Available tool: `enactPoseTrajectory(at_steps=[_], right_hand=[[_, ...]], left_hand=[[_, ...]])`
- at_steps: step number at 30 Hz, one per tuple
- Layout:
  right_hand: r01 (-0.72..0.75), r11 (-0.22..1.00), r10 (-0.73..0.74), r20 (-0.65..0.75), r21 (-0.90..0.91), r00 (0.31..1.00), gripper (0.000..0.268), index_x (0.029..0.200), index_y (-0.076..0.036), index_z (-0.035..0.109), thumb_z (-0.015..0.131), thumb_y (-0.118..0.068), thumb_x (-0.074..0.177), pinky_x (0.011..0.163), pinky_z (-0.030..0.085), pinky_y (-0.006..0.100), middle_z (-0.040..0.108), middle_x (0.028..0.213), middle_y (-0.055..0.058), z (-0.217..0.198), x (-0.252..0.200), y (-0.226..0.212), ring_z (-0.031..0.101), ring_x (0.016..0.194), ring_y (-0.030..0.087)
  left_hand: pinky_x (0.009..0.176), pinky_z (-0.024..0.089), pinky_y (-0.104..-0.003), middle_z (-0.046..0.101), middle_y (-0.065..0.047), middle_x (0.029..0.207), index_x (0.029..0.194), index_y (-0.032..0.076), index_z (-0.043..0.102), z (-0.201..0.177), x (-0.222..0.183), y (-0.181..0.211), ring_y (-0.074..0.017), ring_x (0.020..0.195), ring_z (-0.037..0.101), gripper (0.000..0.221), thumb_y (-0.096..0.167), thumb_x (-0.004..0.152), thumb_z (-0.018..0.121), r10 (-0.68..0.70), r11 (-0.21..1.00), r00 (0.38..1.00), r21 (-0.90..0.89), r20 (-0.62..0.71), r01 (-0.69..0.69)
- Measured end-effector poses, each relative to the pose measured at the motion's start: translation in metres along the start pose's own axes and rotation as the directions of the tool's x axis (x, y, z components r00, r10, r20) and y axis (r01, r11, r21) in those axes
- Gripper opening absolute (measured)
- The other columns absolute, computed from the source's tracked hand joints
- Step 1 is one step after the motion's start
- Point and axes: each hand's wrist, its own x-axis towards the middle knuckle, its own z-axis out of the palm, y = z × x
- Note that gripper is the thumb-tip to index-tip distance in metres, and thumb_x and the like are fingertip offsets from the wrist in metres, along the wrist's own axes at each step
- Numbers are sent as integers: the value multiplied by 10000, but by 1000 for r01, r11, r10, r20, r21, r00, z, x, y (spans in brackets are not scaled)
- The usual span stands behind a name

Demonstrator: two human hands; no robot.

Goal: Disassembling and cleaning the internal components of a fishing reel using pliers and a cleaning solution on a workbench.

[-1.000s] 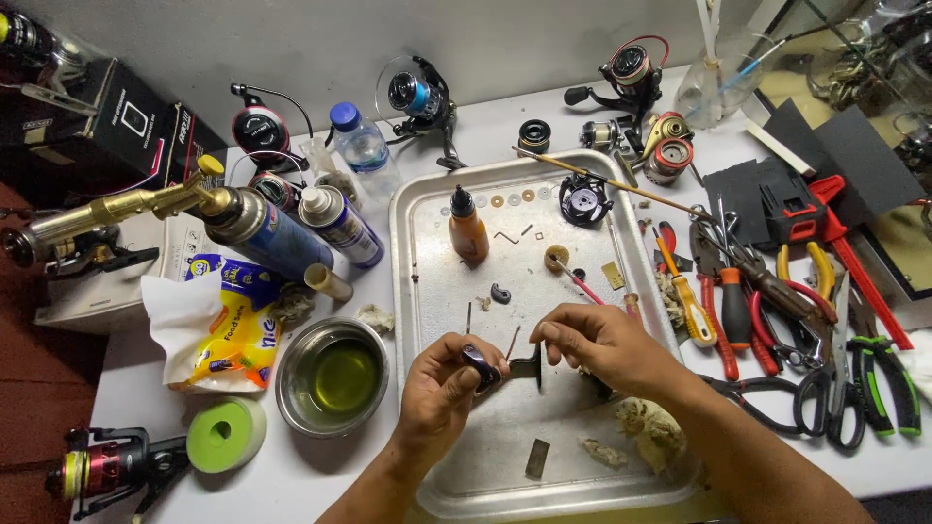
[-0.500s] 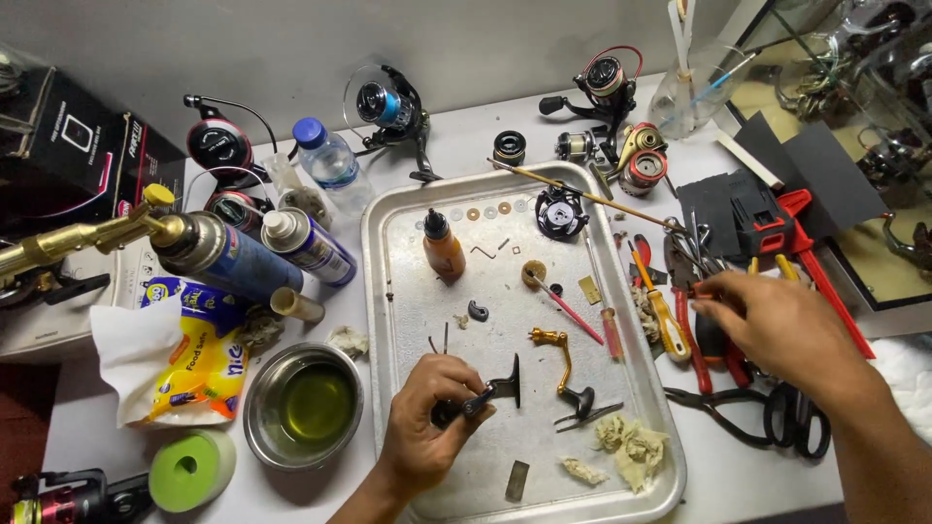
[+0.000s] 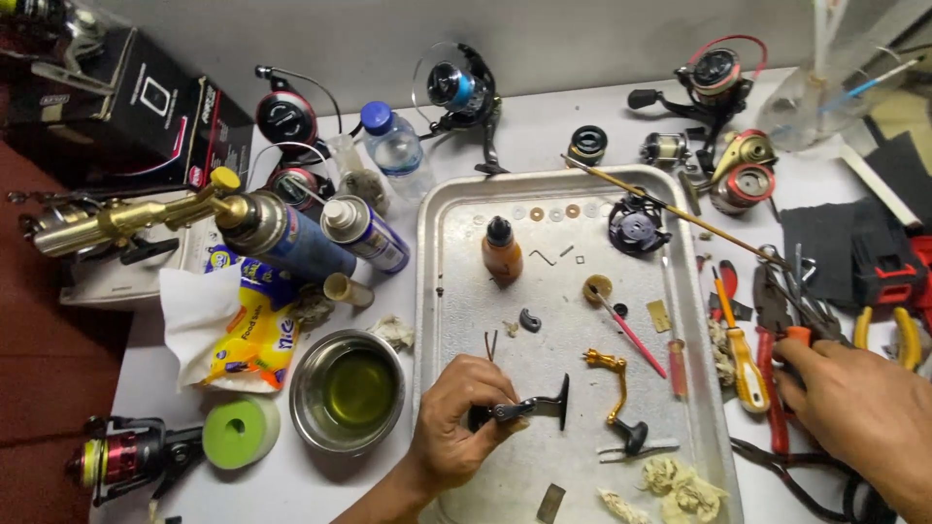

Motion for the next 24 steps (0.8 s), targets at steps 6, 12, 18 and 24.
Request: enactPoseTrajectory(at_steps=[6, 12, 18, 24], right_hand=[[97, 983, -93, 36, -154, 995, 314, 1145, -458, 445, 368, -462, 841, 703, 530, 170, 646, 1016, -208, 26, 34, 5, 674, 922, -1], [152, 976, -148, 34, -153, 988, 311, 1066, -442, 543, 417, -603, 832, 678, 542, 116, 685, 914, -200, 25, 49, 5, 679, 805, -19], [43, 991, -62, -155, -124, 986, 350, 1060, -433, 572, 459, -629, 794, 761, 525, 109, 696, 904, -179, 78, 66, 16, 685, 820, -40], [-45, 999, 46, -161, 10, 986, 299, 930, -391, 660, 440, -580, 858, 748, 483, 146, 674, 792, -126, 88, 63, 15, 645, 767, -6]], left_hand=[[650, 471, -279, 605, -44, 746, 787, 71, 597, -5, -6, -5, -176, 697, 557, 156, 206, 834, 658, -130, 989, 991, -78, -14, 129], [578, 399, -267, 571, -40, 722, 800, 66, 610, -4, -20, -21, -143, 652, 485, 191, 235, 803, 699, -359, 896, 933, -290, -28, 336], [690, 552, -303, 601, -106, 757, 875, -41, 611, -3, -21, -21, -206, 736, 641, 157, 114, 857, 626, -547, 624, 831, -612, 103, 486], [756, 538, -313, 650, -133, 788, 926, -25, 614, 0, -25, -25, -221, 759, 653, 151, 102, 847, 635, -560, 600, 821, -628, 113, 496]])
